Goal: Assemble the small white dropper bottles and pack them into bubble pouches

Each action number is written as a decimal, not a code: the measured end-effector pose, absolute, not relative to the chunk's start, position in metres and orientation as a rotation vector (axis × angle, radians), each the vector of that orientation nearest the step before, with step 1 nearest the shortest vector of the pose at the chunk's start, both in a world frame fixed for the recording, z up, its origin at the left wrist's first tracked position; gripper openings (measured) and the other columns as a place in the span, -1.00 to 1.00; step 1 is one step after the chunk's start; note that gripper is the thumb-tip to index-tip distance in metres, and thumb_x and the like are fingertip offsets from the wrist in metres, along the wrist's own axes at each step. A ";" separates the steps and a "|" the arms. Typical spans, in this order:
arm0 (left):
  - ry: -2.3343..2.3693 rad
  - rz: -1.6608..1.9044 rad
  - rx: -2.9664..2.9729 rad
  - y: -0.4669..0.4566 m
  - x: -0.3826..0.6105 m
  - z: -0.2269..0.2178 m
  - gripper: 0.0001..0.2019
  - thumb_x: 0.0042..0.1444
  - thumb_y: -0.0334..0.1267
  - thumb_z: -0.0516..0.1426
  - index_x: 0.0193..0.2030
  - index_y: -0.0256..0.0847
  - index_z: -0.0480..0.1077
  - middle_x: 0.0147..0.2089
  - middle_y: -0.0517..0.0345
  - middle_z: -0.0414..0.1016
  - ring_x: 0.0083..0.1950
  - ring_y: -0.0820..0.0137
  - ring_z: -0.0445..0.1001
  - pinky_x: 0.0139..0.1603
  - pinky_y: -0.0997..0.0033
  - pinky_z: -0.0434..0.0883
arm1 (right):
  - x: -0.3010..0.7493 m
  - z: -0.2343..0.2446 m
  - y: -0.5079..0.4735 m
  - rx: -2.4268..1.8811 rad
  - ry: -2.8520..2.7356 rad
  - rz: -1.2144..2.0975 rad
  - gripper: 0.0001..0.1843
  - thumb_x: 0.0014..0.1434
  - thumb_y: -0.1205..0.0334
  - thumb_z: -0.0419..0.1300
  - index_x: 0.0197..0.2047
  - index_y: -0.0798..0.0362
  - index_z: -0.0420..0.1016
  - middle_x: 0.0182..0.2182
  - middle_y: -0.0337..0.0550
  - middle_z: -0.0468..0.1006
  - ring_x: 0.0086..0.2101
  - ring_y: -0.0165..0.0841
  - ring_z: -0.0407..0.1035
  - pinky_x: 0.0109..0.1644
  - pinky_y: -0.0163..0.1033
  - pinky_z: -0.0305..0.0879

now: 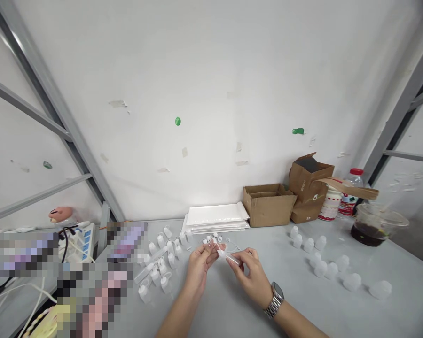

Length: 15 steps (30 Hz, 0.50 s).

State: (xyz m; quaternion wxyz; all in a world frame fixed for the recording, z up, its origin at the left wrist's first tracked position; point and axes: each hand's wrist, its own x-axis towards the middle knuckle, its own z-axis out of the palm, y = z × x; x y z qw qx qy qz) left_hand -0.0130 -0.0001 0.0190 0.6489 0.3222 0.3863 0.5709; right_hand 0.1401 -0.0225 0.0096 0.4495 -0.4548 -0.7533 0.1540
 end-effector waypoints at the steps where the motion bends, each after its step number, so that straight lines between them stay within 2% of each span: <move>1: 0.904 1.294 0.759 0.000 -0.013 0.020 -0.73 -0.15 -0.12 0.23 -0.42 -0.34 0.46 -0.30 -0.13 0.57 -0.22 0.23 0.52 -0.03 0.27 0.33 | 0.140 0.009 -0.022 -1.129 -1.867 0.382 -0.80 0.17 0.14 0.01 -0.35 0.01 0.40 -0.54 -0.27 0.48 -0.52 -0.40 0.29 -0.19 -0.17 0.13; 7: 1.002 1.253 0.815 -0.001 -0.013 0.022 -0.73 -0.20 -0.13 0.25 -0.44 -0.34 0.47 -0.32 -0.12 0.58 -0.25 0.22 0.53 -0.03 0.22 0.33 | 0.140 0.003 -0.021 -1.147 -1.898 0.392 -0.77 0.19 0.14 -0.01 -0.37 0.04 0.38 -0.56 -0.26 0.45 -0.55 -0.42 0.26 -0.17 -0.15 0.11; 15: 0.921 1.255 0.661 0.000 -0.011 0.016 -0.81 -0.13 -0.24 0.22 -0.39 -0.33 0.45 -0.28 -0.09 0.57 -0.22 0.27 0.53 -0.07 0.33 0.35 | 0.137 0.002 -0.021 -1.151 -1.898 0.402 -0.77 0.20 0.13 -0.03 -0.32 0.03 0.38 -0.54 -0.26 0.47 -0.53 -0.42 0.28 -0.17 -0.16 0.09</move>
